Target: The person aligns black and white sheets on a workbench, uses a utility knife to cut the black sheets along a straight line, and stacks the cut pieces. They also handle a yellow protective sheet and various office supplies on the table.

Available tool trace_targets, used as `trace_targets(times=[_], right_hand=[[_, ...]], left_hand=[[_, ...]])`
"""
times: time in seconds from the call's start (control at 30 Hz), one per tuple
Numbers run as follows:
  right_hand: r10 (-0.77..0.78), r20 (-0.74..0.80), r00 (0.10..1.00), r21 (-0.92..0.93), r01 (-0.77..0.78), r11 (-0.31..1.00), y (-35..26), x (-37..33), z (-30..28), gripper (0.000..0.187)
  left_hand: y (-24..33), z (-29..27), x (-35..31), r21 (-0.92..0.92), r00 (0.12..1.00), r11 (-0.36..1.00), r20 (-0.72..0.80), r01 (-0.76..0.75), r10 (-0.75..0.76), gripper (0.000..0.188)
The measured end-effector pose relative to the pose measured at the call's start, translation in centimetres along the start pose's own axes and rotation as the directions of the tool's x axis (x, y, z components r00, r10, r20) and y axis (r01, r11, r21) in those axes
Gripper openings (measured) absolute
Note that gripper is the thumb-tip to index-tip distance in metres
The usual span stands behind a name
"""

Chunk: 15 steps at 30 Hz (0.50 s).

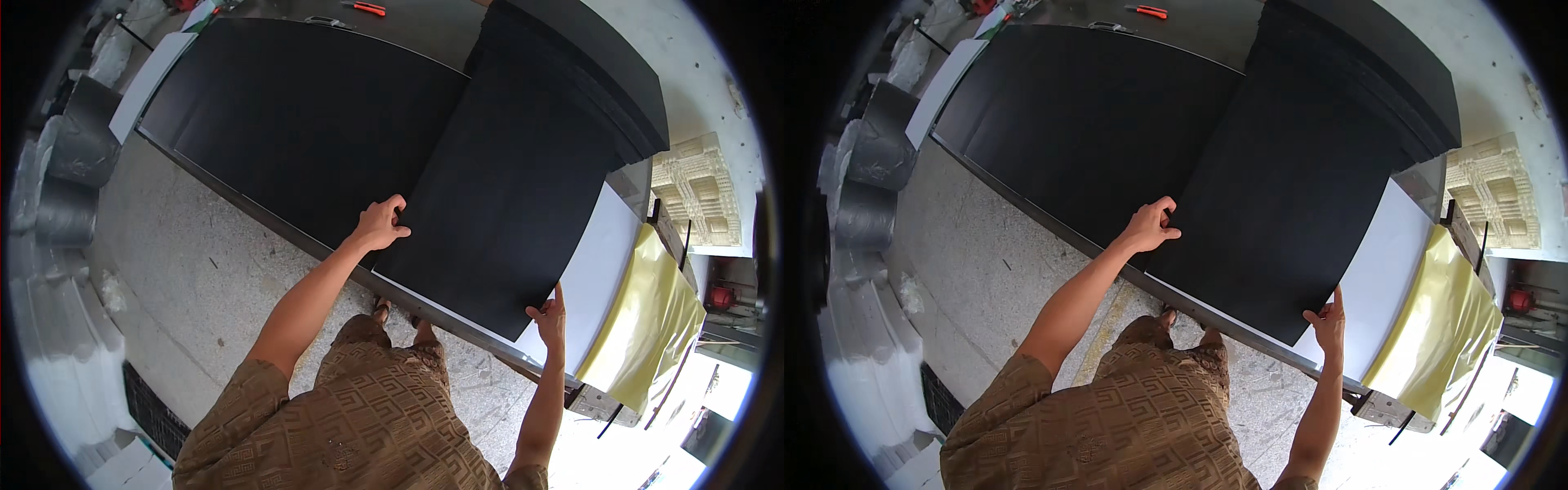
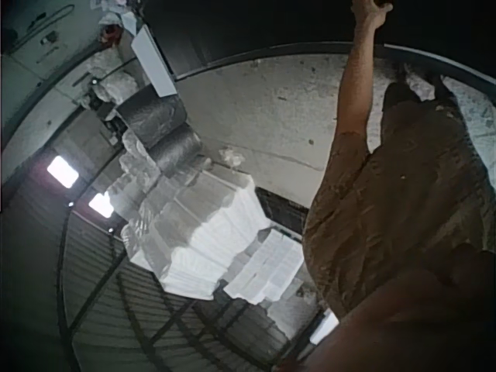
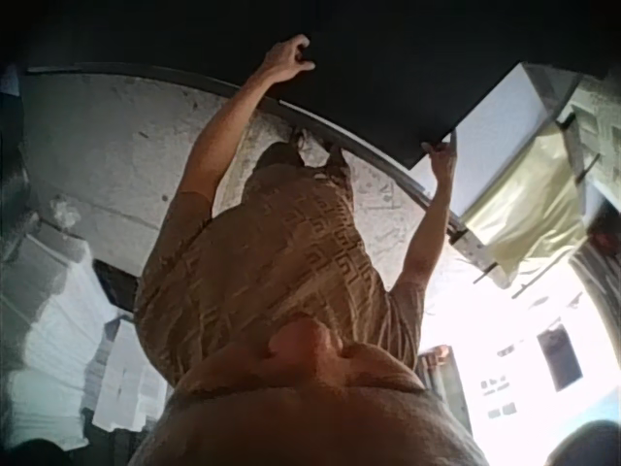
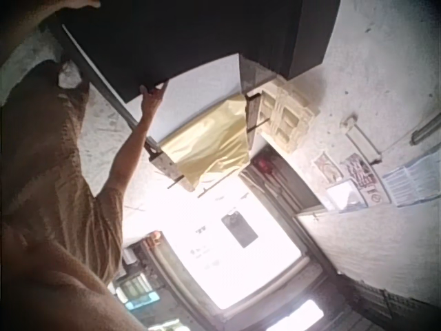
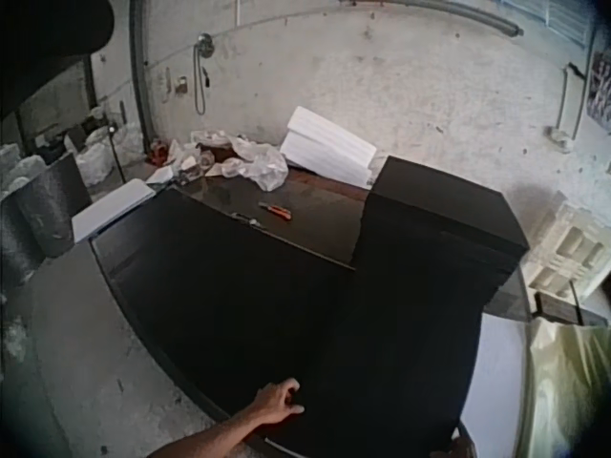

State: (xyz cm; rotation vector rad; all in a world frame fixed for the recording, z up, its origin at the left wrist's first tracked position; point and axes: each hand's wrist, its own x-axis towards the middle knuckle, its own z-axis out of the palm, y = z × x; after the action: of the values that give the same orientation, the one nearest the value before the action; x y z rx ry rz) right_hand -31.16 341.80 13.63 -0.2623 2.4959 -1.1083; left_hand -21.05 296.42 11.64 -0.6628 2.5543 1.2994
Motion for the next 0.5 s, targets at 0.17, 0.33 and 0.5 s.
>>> trace_targets(times=[0.17,0.33,0.5], right_hand=[[0.103,0.015,0.995,0.009,-0.103,0.995,0.5,-0.2,0.8,0.103],[0.112,0.024,0.993,0.035,-0.113,0.993,0.8,-0.3,1.2,0.104],[0.119,0.021,0.993,0.017,-0.119,0.993,0.4,-0.5,1.2,0.103]], left_hand=[[-0.5,0.8,0.2,0.059,0.999,0.998,0.02,0.031,-0.033,0.043],[-0.4,1.0,0.5,0.081,0.999,0.996,0.032,0.04,-0.042,0.042],[-0.1,1.1,0.4,0.14,0.998,0.989,0.033,0.046,-0.051,0.041]])
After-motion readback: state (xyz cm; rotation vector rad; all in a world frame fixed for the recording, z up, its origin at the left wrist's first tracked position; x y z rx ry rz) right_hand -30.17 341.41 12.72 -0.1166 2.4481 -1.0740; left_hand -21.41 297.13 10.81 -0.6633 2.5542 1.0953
